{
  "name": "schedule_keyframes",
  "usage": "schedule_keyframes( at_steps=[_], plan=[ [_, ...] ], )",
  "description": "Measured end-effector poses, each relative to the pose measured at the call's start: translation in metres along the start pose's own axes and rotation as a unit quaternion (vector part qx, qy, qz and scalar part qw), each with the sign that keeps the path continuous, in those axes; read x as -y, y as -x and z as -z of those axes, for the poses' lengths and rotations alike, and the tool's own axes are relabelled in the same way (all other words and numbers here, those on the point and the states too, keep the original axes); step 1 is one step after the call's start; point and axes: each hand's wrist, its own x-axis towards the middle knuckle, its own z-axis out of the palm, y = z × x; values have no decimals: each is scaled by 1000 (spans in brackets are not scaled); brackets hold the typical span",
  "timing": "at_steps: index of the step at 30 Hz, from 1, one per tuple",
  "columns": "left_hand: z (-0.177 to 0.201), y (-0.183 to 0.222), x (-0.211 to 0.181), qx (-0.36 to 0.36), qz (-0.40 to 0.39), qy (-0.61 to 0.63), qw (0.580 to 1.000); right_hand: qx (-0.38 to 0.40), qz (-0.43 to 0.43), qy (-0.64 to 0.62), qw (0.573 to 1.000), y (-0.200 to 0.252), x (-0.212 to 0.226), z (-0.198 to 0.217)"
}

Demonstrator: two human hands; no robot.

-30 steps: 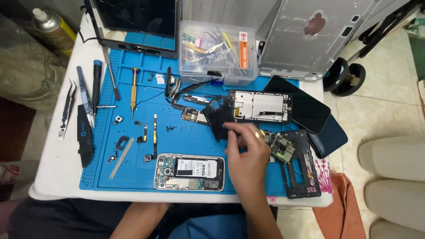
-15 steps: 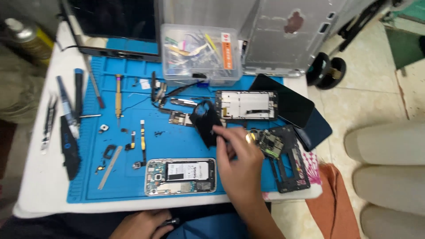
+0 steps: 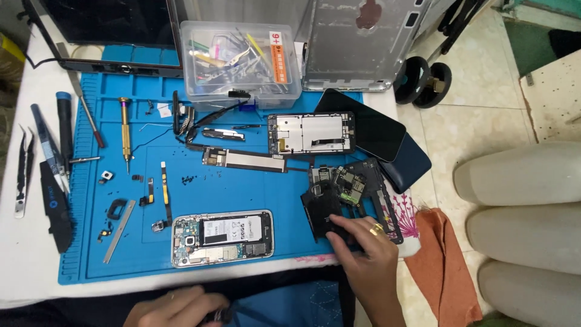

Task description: Assembling internal components of a mobile phone on a repair mat using precision tools

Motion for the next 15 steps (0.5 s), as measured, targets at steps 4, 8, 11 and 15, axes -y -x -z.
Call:
schedule_keyframes(
  at_steps=[4,8,11,15],
  plan=[
    [17,-49,-34,-63,-139,-30,988,39,6,72,997,3,-5,-4],
    [7,-104,-64,-113,-223,-130,960,30,-2,133,991,3,-5,-2],
    [-7,-130,-68,-127,-246,-203,939,-22,-4,148,989,3,-1,2],
    [-4,-134,-56,-100,-217,-179,954,-114,-32,95,988,15,7,8]
  ],
)
